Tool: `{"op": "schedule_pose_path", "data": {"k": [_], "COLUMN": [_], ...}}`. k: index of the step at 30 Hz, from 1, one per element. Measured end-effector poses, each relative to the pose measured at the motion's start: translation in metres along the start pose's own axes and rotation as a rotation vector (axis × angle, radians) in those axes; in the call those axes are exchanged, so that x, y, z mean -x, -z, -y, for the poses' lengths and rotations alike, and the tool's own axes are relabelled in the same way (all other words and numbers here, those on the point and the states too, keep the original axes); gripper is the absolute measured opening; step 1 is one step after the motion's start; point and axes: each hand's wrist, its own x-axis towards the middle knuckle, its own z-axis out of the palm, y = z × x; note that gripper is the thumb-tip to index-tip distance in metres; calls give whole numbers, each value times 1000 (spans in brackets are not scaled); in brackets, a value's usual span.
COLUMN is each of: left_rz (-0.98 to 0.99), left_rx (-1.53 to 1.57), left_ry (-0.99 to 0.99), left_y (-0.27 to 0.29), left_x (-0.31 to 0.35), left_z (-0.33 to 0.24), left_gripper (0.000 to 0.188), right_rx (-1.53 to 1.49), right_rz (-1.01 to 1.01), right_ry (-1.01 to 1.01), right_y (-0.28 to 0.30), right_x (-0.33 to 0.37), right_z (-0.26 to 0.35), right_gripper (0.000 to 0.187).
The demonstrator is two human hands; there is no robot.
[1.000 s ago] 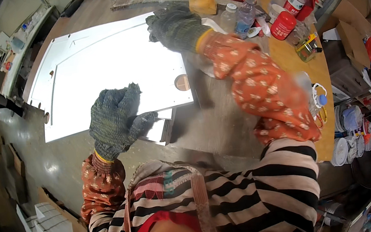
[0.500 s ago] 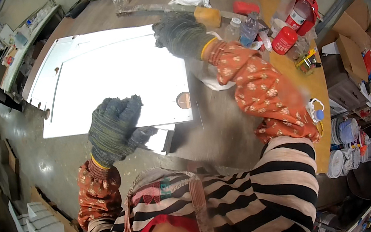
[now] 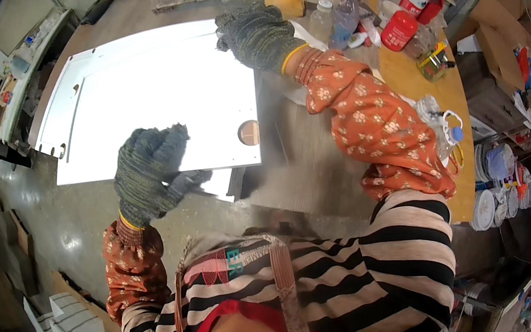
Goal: The person wipes white wooden cabinet doors with a cloth, lifting and turning them over on a workbench.
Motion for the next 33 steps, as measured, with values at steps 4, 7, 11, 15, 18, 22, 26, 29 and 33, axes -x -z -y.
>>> {"op": "schedule_pose_path", "data": {"k": [4, 7, 11, 15, 18, 22, 26, 29, 33], "left_rz": [11, 14, -80, -43, -55, -49, -26, -26, 0], "left_rx": [-19, -14, -26, -37, -15, -26, -27, 0, 23], "left_ry": [-51, -30, -65, -18, 14, -53, -105, -141, -161], "left_y": [4, 5, 2, 2, 3, 2, 4, 6, 12], "left_x": [-1, -2, -1, -11, -5, -4, -5, -5, -12], "left_z": [6, -3, -11, -16, -14, -15, -13, -8, -1], "left_gripper": [62, 61, 60, 56, 53, 54, 56, 56, 56], "right_rx": [-86, -93, -34, -40, -91, -84, -20, 63, -176], "right_rz": [-261, -303, -13, -63, -424, -571, -573, -670, -636], "right_ry": [287, 148, 153, -142, -207, -336, -410, -306, -461], "right_y": [5, 4, 27, 32, 28, 11, 14, 0, -10], "right_x": [67, 97, 85, 91, 138, 149, 114, 145, 194], "right_z": [63, 94, 69, 101, 150, 173, 184, 189, 189], "right_gripper": [33, 30, 34, 32, 35, 37, 43, 40, 35]}}
